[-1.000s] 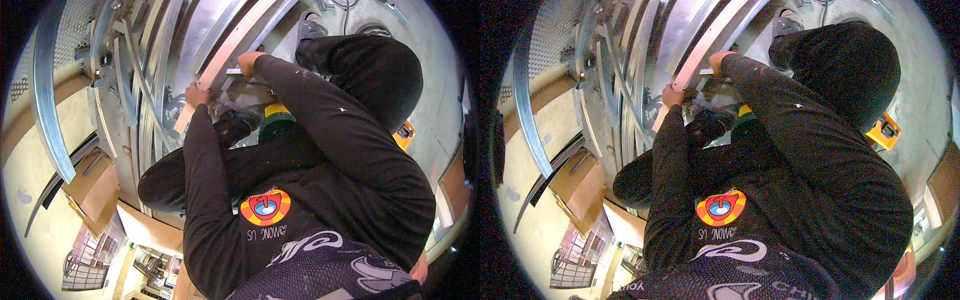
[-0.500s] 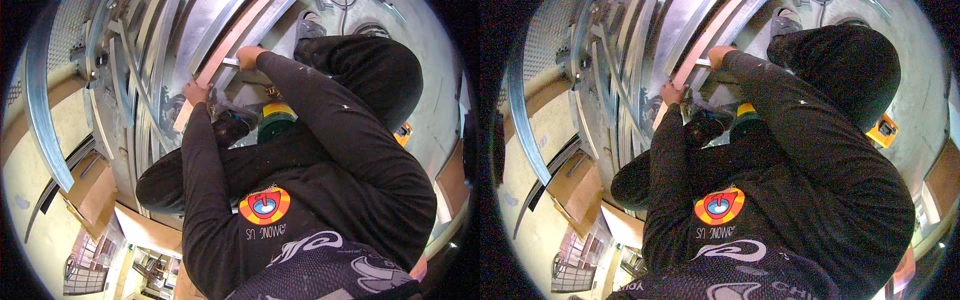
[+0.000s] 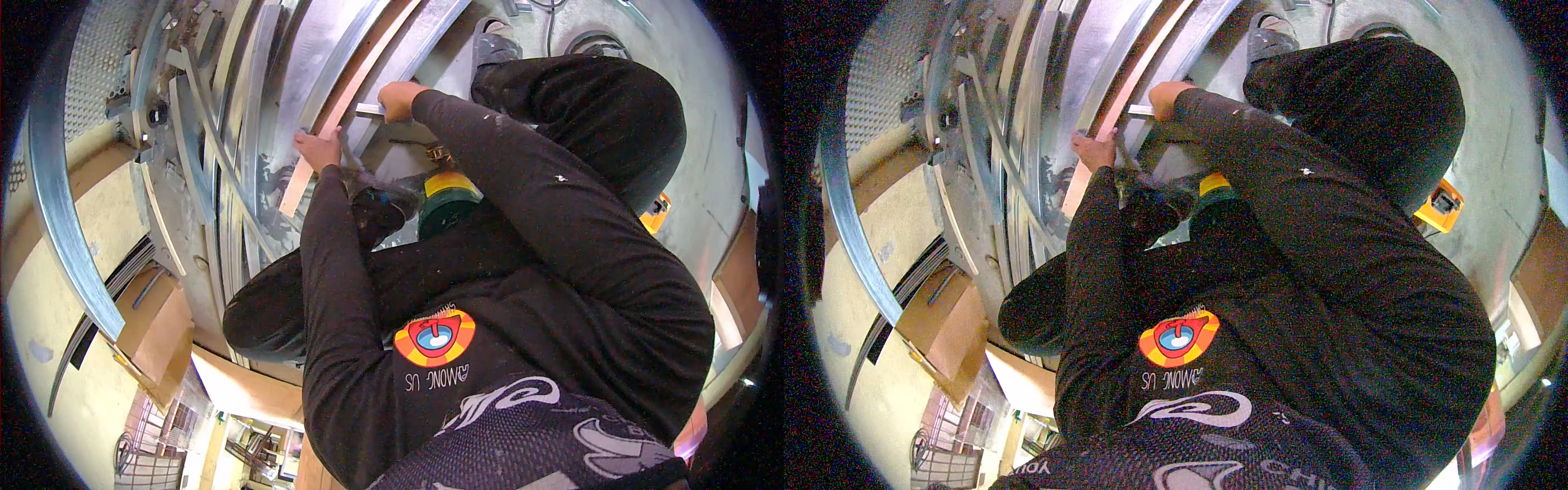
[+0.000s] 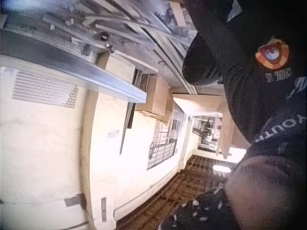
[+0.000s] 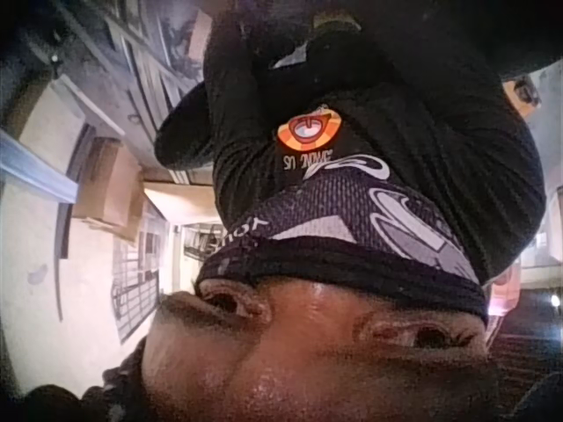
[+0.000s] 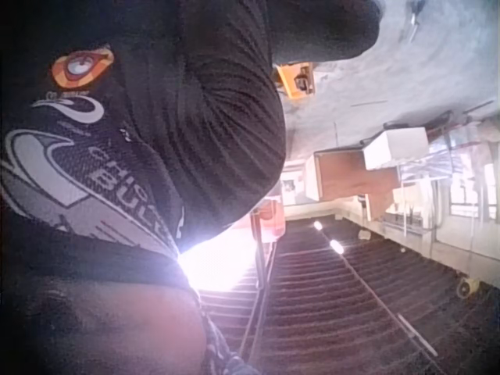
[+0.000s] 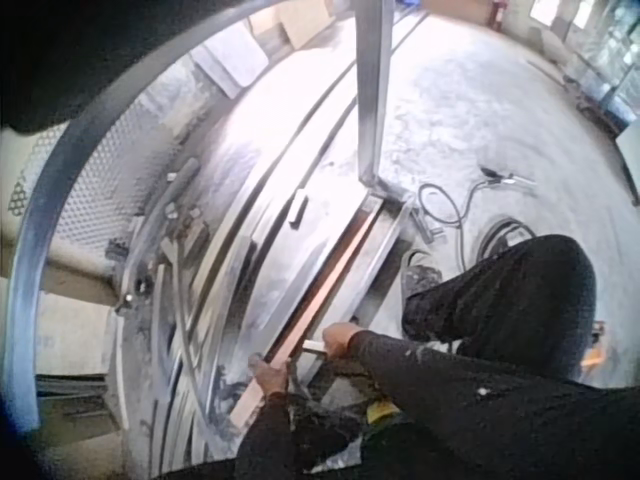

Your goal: The person assembles a metal frame by placing and fitting metal crossbars between two metal rails by hand.

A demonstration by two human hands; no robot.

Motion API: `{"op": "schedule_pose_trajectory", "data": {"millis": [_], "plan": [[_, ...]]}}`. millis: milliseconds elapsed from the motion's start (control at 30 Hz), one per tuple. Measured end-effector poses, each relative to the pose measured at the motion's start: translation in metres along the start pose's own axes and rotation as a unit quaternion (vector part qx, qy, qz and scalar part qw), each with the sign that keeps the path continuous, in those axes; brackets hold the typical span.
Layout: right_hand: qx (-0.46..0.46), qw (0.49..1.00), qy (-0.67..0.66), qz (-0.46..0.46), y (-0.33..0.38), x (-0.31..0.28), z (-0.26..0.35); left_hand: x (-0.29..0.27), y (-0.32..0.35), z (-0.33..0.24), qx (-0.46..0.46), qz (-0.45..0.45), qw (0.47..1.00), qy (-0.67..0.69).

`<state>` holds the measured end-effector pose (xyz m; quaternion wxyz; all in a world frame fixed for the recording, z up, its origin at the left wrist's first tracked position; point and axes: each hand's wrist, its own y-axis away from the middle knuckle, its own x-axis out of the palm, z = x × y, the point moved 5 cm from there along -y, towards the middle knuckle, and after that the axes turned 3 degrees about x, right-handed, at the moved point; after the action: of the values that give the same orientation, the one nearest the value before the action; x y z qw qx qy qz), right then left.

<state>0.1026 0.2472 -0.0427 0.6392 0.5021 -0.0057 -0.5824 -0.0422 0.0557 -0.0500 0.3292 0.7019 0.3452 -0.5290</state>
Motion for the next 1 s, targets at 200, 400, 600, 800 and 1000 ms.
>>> {"op": "schedule_pose_trajectory", "data": {"millis": [200,400,600,800,1000], "plan": [[0.002,1.000,-0.019,0.014,0.003,0.000,0.004,-0.014,0.000,-0.007,-0.020,-0.010,1.000,0.005],[-0.015,1.000,-0.018,-0.007,-0.001,0.004,0.004,-0.017,-0.004,0.001,-0.029,-0.006,0.999,0.022],[-0.032,0.999,-0.004,0.034,-0.006,0.003,0.000,-0.019,0.021,0.005,0.008,-0.005,1.000,-0.027],[-0.055,0.998,0.030,-0.007,-0.019,0.007,-0.023,-0.001,0.038,0.004,0.025,-0.034,0.998,-0.051],[-0.104,0.994,0.027,-0.002,-0.021,0.003,-0.002,0.000,0.030,0.034,-0.030,0.039,0.992,-0.113]]}}
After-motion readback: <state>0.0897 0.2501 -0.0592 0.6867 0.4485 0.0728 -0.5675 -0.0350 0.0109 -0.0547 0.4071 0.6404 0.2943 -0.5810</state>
